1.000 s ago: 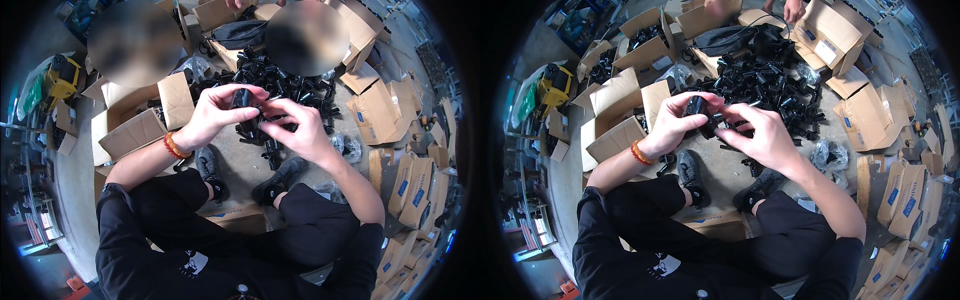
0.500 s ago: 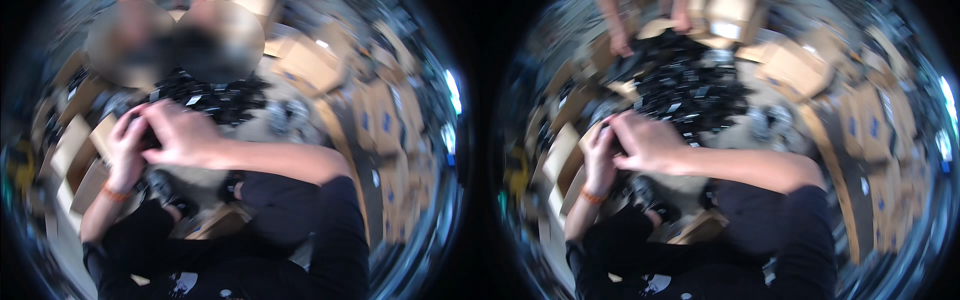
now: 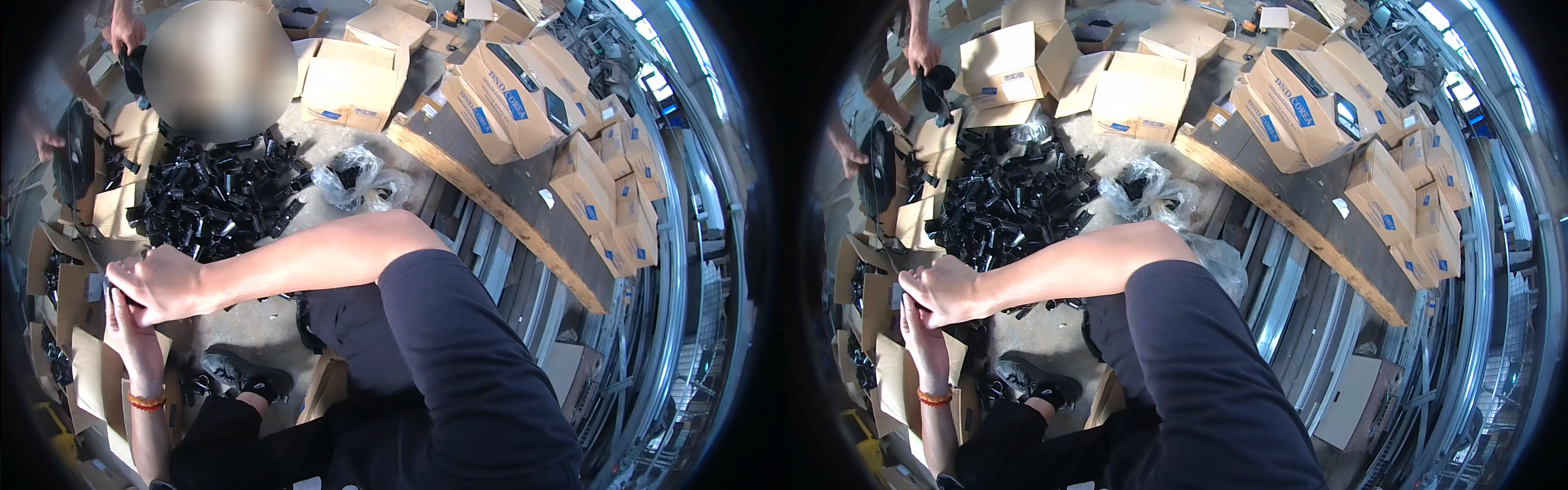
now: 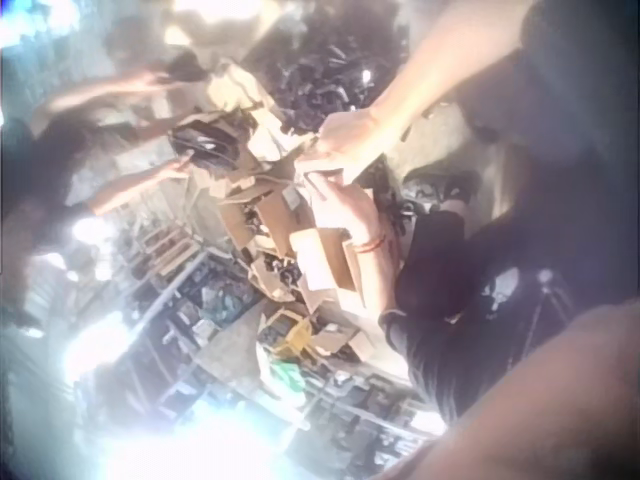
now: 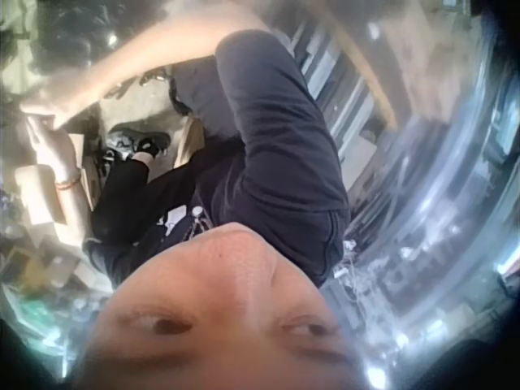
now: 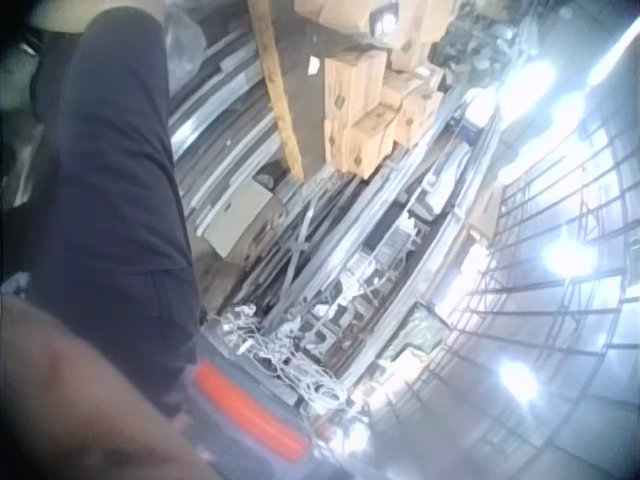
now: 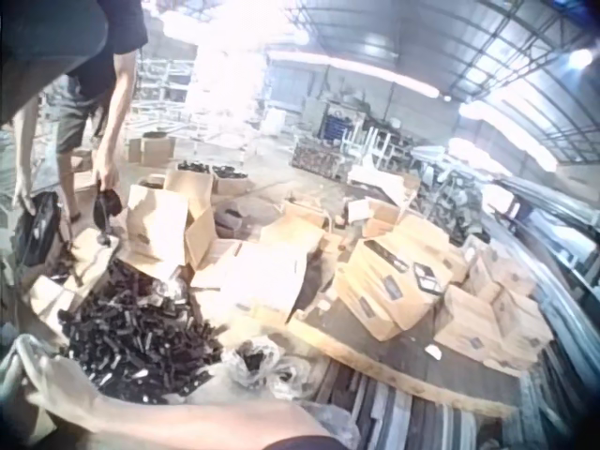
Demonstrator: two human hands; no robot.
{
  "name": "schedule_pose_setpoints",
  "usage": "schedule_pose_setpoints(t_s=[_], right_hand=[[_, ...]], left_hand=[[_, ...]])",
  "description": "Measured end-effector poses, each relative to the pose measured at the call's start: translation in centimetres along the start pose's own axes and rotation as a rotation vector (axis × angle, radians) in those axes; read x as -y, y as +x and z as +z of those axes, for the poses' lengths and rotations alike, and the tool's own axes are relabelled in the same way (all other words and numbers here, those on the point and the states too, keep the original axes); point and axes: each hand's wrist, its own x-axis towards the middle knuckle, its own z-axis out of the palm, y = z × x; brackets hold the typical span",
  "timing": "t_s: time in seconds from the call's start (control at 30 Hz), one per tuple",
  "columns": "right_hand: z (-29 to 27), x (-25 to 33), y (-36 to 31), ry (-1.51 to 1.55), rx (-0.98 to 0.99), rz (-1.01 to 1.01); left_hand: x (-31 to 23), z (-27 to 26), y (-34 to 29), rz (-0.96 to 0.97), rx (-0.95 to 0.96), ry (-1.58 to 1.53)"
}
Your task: The person picks up black plastic components from one box, holds them up for inspection, and places them into different cardboard boxes or onto the floor.
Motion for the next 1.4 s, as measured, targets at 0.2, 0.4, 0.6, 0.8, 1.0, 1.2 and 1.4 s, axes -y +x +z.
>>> schedule_pose_setpoints(t_s=[0.2, 0.4, 0.6, 0.8, 1.0, 1.2, 1.4], right_hand=[[-0.5, -0.5, 0.0, -0.024, 0.077, 0.066], [-0.8, 0.4, 0.3, 0.012, 0.139, 0.134], [-1.9, 1.8, 0.6, 0.094, 0.339, 0.141], [-3.4, 1.1, 1.8, 0.23, 0.286, 0.132], [-3.2, 0.9, 2.3, 0.187, 0.239, -0.01], [-2.5, 0.2, 1.9, 0.033, 0.174, -0.227], [-2.9, 0.2, 2.1, -0.006, 0.104, -0.285]], left_hand=[[-0.4, 3.8, -2.2, -0.289, 0.218, -0.099], [-0.3, 3.1, -1.8, -0.274, 0.205, -0.149], [1.3, -0.9, -1.1, -0.282, 0.403, -0.314], [-1.2, 0.5, -2.0, -0.237, 0.346, -0.209], [-2.6, 1.1, -2.4, -0.08, 0.488, 0.084], [-2.4, 1.9, -2.8, -0.054, 0.47, 0.087], [-2.4, 1.8, -3.0, -0.024, 0.472, 0.157]])
